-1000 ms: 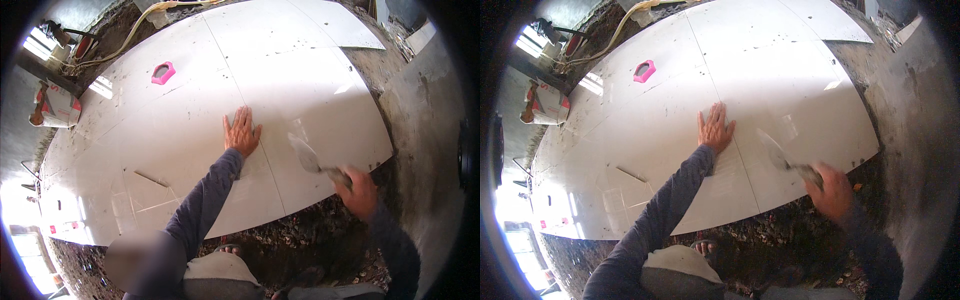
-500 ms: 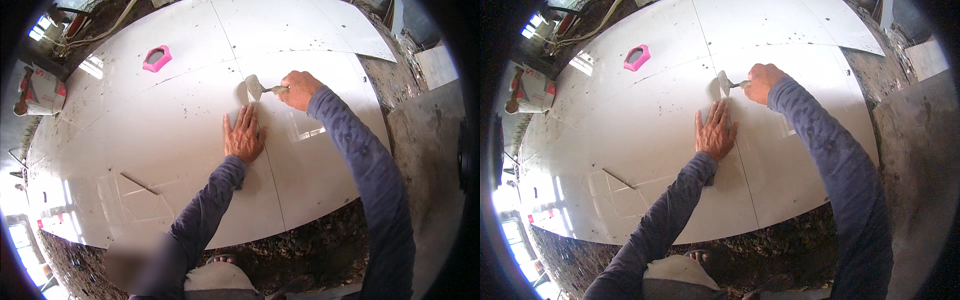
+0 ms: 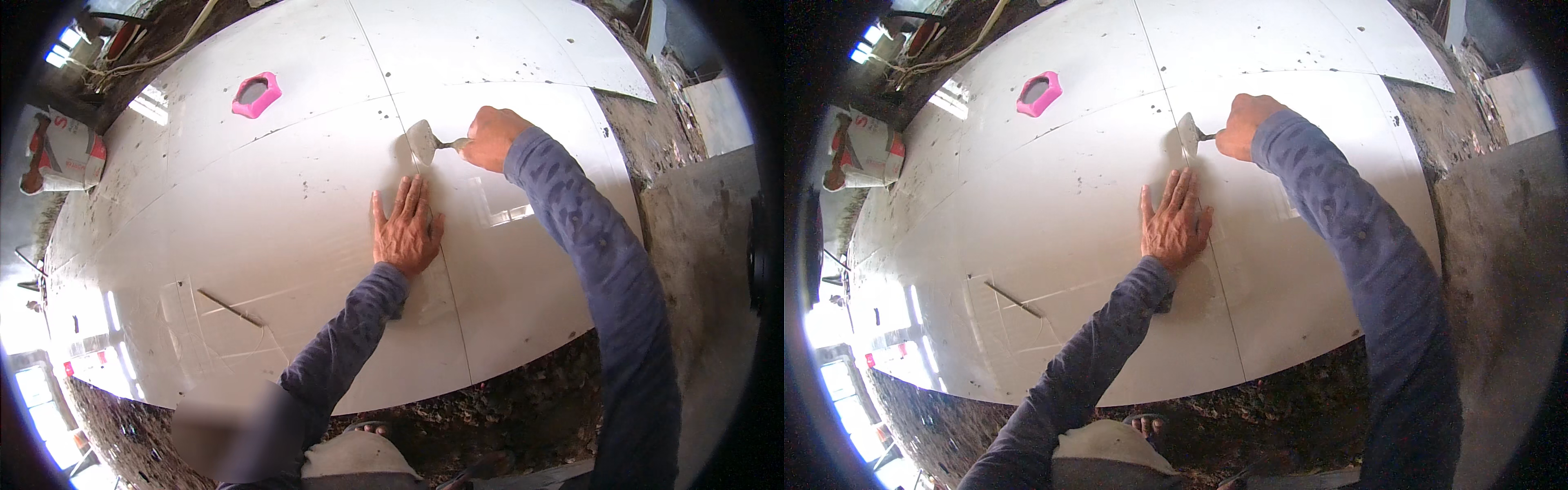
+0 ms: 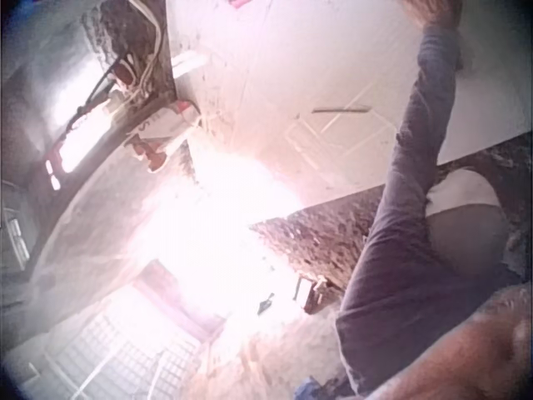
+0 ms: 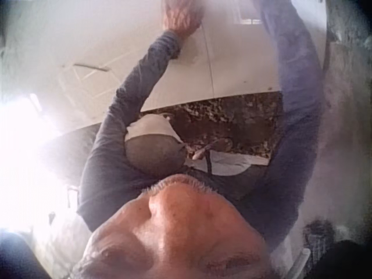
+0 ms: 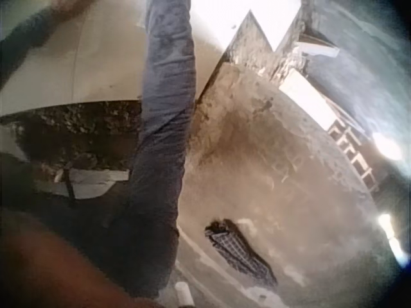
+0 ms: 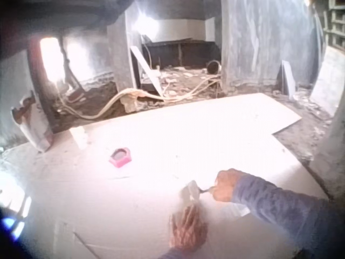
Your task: The person places a large white ceramic tile onto a prepared floor surface. They use a rubber mallet to tap the tile into position and a trowel to scrape away excess mortar from the edges. The person repeatedly checks the alignment and taps the tile to ensure it is level with the surrounding tiles.
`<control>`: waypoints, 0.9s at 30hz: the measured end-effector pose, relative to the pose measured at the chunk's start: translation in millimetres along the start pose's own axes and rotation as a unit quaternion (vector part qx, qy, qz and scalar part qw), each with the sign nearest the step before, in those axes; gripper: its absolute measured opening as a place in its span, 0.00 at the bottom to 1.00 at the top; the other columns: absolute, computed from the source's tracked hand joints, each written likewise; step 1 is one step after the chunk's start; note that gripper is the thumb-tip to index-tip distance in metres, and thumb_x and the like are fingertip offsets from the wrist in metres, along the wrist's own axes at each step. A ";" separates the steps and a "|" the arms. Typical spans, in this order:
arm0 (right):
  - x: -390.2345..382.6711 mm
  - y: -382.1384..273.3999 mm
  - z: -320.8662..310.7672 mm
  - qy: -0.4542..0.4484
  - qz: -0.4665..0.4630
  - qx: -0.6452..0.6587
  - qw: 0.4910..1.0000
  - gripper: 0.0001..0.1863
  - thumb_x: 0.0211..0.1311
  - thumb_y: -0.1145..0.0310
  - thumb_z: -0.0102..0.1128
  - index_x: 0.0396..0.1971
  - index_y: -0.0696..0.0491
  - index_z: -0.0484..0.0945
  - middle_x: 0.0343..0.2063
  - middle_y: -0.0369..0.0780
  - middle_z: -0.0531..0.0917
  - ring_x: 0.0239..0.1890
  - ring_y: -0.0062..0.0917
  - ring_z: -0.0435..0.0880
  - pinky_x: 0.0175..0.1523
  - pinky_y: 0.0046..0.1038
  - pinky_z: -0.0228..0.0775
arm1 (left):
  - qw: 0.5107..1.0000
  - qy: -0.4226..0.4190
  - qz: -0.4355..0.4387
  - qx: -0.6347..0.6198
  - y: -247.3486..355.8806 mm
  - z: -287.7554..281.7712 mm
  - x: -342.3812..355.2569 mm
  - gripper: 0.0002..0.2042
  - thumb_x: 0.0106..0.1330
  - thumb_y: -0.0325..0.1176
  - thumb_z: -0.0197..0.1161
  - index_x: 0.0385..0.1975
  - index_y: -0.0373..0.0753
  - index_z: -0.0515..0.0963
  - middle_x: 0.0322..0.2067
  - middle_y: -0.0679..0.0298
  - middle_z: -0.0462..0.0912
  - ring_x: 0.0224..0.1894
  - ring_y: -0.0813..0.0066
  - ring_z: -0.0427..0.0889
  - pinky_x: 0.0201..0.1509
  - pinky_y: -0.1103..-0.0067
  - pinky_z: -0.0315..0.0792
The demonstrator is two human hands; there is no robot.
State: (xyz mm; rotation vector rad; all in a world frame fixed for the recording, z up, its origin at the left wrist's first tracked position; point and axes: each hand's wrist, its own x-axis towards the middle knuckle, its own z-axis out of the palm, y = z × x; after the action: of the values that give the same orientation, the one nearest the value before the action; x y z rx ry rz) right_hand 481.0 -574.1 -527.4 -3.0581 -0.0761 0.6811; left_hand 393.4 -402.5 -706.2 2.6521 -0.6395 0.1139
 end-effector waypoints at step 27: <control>-257.5 115.3 155.3 0.205 0.169 0.255 0.930 0.19 0.63 0.58 0.64 0.37 0.62 0.79 0.29 0.54 0.83 0.33 0.47 0.85 0.40 0.42 0.74 | 0.975 0.036 -0.026 0.217 -95.2 41.5 194.2 0.29 0.75 0.50 0.43 0.73 0.46 0.61 0.74 0.68 0.61 0.75 0.68 0.58 0.73 0.40 0.49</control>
State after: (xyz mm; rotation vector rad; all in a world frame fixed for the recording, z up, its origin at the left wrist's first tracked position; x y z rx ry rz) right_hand 187.4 -702.4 -561.0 -2.6409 0.5477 0.0249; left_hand 609.0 -423.6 -746.0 3.0618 -0.5717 0.3708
